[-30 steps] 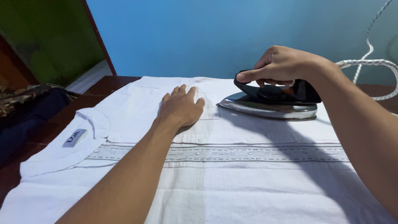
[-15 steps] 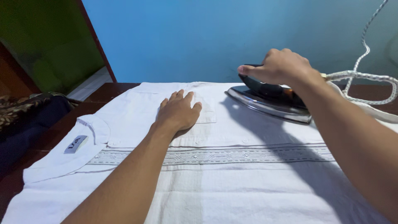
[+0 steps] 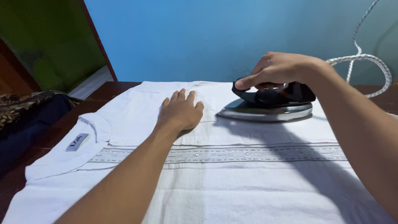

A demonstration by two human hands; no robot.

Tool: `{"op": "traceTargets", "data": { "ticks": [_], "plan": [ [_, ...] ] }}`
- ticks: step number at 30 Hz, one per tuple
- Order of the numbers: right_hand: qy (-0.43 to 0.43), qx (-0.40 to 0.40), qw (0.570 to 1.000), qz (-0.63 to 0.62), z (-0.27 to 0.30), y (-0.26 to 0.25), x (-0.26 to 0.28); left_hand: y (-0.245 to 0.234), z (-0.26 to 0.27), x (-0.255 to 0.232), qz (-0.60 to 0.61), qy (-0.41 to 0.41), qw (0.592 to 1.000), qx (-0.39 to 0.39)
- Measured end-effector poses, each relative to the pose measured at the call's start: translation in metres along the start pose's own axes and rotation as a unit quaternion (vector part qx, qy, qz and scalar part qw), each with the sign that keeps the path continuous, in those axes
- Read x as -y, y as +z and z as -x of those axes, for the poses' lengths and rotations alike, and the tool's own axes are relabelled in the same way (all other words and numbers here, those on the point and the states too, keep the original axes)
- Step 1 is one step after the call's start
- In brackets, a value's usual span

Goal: The person irons a white shirt laid flat on a table. They smooth the fabric with their hands and use an electric iron to press the front panel and collar area repeatedly.

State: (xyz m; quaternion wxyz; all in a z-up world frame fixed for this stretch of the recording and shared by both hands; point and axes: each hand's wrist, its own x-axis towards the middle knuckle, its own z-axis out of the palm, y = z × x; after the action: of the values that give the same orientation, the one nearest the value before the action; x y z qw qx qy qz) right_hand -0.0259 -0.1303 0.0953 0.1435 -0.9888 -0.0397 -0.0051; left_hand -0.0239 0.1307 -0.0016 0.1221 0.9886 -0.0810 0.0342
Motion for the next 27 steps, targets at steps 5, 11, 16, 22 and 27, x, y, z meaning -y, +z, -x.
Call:
{"op": "traceTargets", "data": {
  "ticks": [5,11,16,22,27],
  "plan": [
    [0.008,-0.123,0.986,0.110,-0.020,0.016,0.002,-0.003,0.000,0.003,-0.009,0.015,1.000,0.016],
    [0.118,-0.127,0.973,0.152,-0.031,0.023,-0.002,-0.001,0.006,0.006,0.023,0.018,0.999,-0.019],
    [0.026,-0.105,0.986,0.129,-0.027,0.017,-0.015,-0.003,0.003,0.008,0.035,0.019,0.999,-0.022],
    [0.005,-0.021,0.999,0.048,-0.012,0.008,-0.030,-0.002,0.001,0.011,0.038,0.024,0.999,-0.015],
    [0.048,-0.040,0.991,0.120,-0.023,0.012,-0.018,-0.002,0.001,0.012,0.035,0.024,0.999,-0.018]
  ]
}}
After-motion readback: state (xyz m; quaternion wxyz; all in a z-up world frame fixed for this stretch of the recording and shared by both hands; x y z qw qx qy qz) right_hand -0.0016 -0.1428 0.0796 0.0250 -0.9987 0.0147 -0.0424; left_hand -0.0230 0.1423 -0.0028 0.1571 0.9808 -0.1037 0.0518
